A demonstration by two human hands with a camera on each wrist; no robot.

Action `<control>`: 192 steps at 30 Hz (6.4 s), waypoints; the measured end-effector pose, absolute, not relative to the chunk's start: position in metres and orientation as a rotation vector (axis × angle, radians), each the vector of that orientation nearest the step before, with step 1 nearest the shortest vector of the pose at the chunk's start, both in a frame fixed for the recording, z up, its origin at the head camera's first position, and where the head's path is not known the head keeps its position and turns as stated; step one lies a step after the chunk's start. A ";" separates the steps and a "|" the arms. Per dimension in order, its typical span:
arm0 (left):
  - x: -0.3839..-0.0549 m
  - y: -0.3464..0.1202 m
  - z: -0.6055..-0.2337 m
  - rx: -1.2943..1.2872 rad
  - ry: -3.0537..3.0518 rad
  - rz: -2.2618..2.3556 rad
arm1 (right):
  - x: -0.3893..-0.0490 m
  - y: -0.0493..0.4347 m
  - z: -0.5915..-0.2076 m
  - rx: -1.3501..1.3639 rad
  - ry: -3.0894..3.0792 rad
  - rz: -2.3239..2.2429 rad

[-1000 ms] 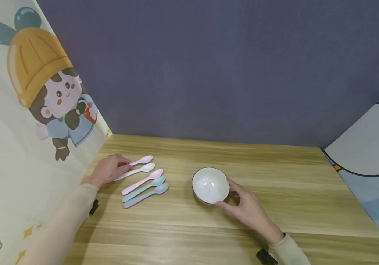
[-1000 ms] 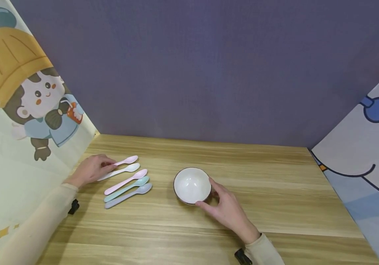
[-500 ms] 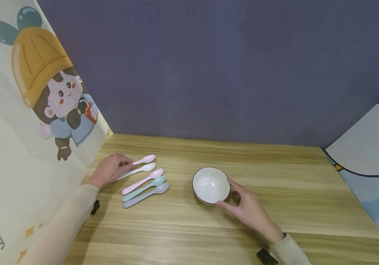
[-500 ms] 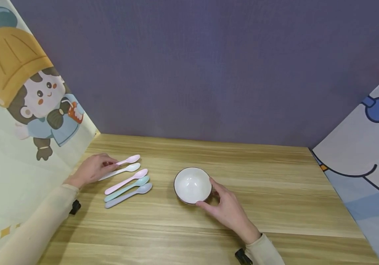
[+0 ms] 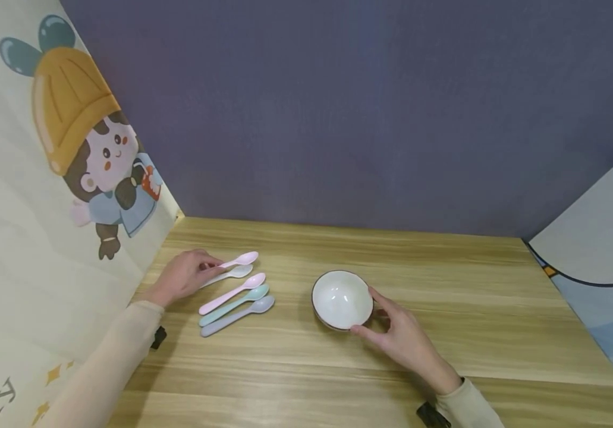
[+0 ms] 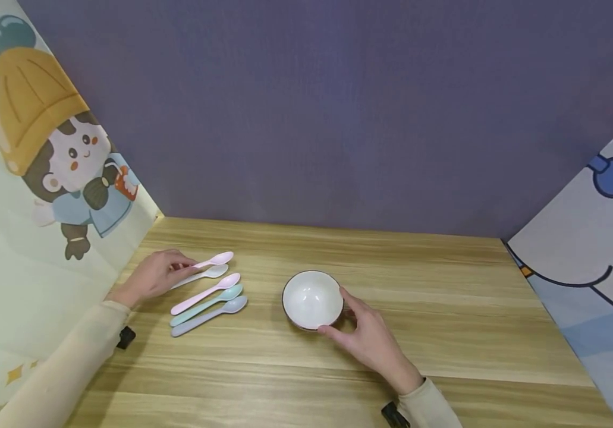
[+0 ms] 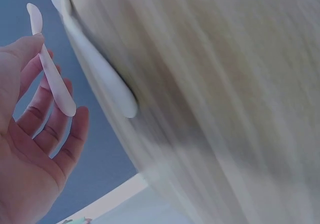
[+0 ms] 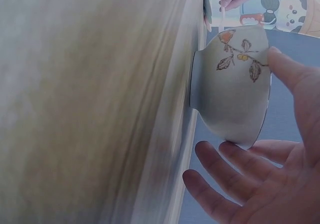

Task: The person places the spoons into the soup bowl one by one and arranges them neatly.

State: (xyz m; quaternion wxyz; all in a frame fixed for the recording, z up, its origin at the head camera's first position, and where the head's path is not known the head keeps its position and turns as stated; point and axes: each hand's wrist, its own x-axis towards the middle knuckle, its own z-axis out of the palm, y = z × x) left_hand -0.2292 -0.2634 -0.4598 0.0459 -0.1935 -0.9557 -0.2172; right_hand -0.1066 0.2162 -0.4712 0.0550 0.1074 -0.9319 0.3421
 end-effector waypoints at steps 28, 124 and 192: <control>-0.228 -0.196 -0.448 -0.668 -2.798 -0.610 | -0.164 0.253 -0.492 0.452 -2.828 1.099; -0.202 -0.118 -0.427 -1.082 -2.669 -0.737 | -0.155 0.252 -0.458 0.484 -2.978 1.158; -0.186 -0.064 -0.437 -1.213 -2.673 -0.758 | -0.134 0.242 -0.459 0.426 -2.999 1.155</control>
